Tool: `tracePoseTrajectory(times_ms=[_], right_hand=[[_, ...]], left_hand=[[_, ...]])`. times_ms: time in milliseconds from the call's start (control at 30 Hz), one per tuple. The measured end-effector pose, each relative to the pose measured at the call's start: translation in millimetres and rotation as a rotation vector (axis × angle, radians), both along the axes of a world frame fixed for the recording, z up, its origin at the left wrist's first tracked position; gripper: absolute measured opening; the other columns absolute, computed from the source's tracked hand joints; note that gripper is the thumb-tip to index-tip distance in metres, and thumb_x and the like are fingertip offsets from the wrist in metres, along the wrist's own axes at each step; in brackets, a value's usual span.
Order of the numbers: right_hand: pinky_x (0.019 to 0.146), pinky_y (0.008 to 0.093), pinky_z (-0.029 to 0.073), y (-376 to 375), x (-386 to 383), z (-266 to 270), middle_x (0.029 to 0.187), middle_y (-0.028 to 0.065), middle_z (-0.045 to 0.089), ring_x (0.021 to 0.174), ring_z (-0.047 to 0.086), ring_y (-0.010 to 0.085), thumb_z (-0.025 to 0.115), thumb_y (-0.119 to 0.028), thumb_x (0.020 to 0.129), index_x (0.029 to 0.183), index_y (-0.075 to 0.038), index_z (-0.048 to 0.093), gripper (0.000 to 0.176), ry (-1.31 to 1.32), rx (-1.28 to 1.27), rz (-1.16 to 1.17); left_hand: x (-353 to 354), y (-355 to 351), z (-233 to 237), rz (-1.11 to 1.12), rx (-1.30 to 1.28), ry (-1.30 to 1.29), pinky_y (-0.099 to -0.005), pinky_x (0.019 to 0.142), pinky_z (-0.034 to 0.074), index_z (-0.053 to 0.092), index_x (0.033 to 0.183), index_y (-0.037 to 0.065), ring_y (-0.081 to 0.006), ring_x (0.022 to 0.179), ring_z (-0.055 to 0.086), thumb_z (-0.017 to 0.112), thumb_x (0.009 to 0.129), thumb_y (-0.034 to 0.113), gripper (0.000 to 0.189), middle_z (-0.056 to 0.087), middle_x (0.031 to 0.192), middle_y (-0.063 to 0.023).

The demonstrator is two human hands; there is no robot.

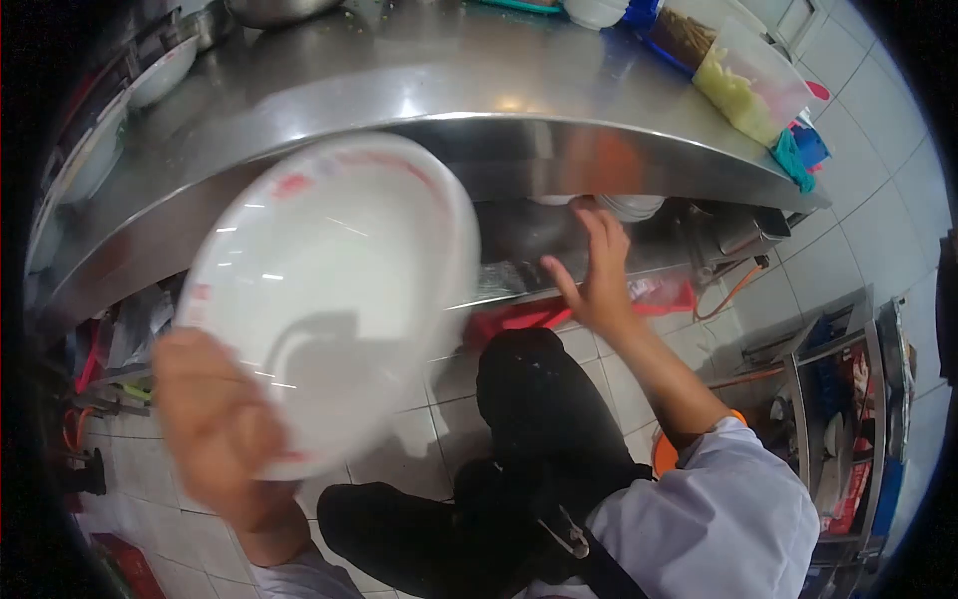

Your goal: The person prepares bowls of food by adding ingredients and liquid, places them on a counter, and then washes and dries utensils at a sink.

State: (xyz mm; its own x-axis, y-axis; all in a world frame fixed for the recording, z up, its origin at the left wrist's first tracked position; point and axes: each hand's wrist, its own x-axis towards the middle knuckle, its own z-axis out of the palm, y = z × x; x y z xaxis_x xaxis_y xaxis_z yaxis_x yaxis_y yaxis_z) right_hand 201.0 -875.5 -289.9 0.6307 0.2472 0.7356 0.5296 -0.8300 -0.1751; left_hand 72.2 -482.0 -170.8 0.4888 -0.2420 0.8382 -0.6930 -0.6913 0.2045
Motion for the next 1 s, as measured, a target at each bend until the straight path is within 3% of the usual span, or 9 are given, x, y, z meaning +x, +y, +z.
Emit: tracePoseTrajectory(times_ms=[133,267,333,400,433,500,700,967,1000], right_hand=[[0.112,0.0563,0.033,-27,66,10,0.146,0.0244,0.049,0.133,0.047,0.0431,0.078,-0.035,0.088,0.151,-0.003,0.041,0.080,-0.213,-0.299,-0.293],[0.099,0.0541,0.044,-49,133,32,0.130,0.0233,0.058,0.120,0.054,0.0436,0.076,-0.030,0.085,0.132,-0.007,0.060,0.055,-0.023,-0.311,-0.210],[0.095,0.0528,0.047,-59,158,27,0.123,0.0216,0.063,0.114,0.058,0.0417,0.074,-0.030,0.086,0.125,-0.008,0.066,0.045,0.049,-0.421,-0.272],[0.094,0.0484,0.050,-68,175,19,0.116,0.0176,0.068,0.109,0.063,0.0379,0.073,-0.032,0.088,0.117,-0.008,0.071,0.038,-0.238,-0.305,-0.074],[0.094,0.0484,0.050,-71,177,19,0.116,0.0176,0.068,0.109,0.063,0.0379,0.073,-0.032,0.088,0.117,-0.008,0.071,0.038,-0.235,-0.303,-0.059],[0.094,0.0477,0.050,-75,178,18,0.118,0.0173,0.069,0.110,0.063,0.0375,0.073,-0.032,0.089,0.118,-0.008,0.070,0.038,-0.153,-0.238,-0.117],[0.090,0.0481,0.051,-81,180,12,0.111,0.0172,0.070,0.103,0.065,0.0378,0.070,-0.029,0.091,0.113,-0.007,0.072,0.030,-0.116,-0.249,-0.074],[0.084,0.0487,0.052,-59,165,4,0.099,0.0171,0.073,0.094,0.068,0.0382,0.065,-0.023,0.095,0.104,-0.005,0.074,0.021,-0.078,-0.283,-0.014],[0.085,0.0525,0.051,-42,152,10,0.104,0.0214,0.071,0.098,0.066,0.0430,0.063,-0.022,0.095,0.105,-0.003,0.072,0.023,-0.026,-0.251,-0.027]], left_hand=[[20,31,52,0.229,-0.070,-0.244,-0.0411,0.082,0.052,0.061,0.107,0.007,-0.0265,0.090,0.065,0.085,0.076,0.018,0.040,0.064,0.100,-0.0107],[75,42,104,0.595,0.295,-0.435,-0.0327,0.085,0.054,0.070,0.124,0.005,-0.0259,0.098,0.073,0.081,0.089,0.032,0.045,0.074,0.112,-0.0157],[147,59,103,0.117,-0.330,-0.443,-0.0377,0.091,0.050,0.066,0.123,0.004,-0.0309,0.105,0.066,0.082,0.082,0.022,0.048,0.068,0.116,-0.0180],[166,65,92,-0.274,-0.888,-0.402,-0.0453,0.108,0.044,0.058,0.131,0.001,-0.0410,0.123,0.056,0.084,0.076,0.008,0.062,0.060,0.129,-0.0226],[144,35,103,0.109,-0.334,-0.415,-0.0440,0.109,0.044,0.056,0.135,-0.001,-0.0405,0.126,0.055,0.087,0.074,0.011,0.069,0.059,0.132,-0.0238],[137,24,107,0.482,0.237,-0.378,-0.0427,0.111,0.043,0.053,0.138,-0.003,-0.0400,0.130,0.054,0.089,0.072,0.014,0.077,0.057,0.136,-0.0250],[152,24,98,0.546,0.273,-0.213,-0.0407,0.112,0.042,0.052,0.136,-0.005,-0.0403,0.132,0.052,0.087,0.075,0.018,0.075,0.055,0.140,-0.0248],[161,40,101,0.591,0.350,-0.023,-0.0407,0.102,0.046,0.057,0.132,-0.004,-0.0362,0.114,0.059,0.076,0.088,0.017,0.053,0.061,0.127,-0.0205],[161,40,101,0.615,0.372,-0.015,-0.0407,0.101,0.046,0.058,0.132,-0.004,-0.0355,0.112,0.059,0.075,0.089,0.016,0.051,0.062,0.125,-0.0201]])
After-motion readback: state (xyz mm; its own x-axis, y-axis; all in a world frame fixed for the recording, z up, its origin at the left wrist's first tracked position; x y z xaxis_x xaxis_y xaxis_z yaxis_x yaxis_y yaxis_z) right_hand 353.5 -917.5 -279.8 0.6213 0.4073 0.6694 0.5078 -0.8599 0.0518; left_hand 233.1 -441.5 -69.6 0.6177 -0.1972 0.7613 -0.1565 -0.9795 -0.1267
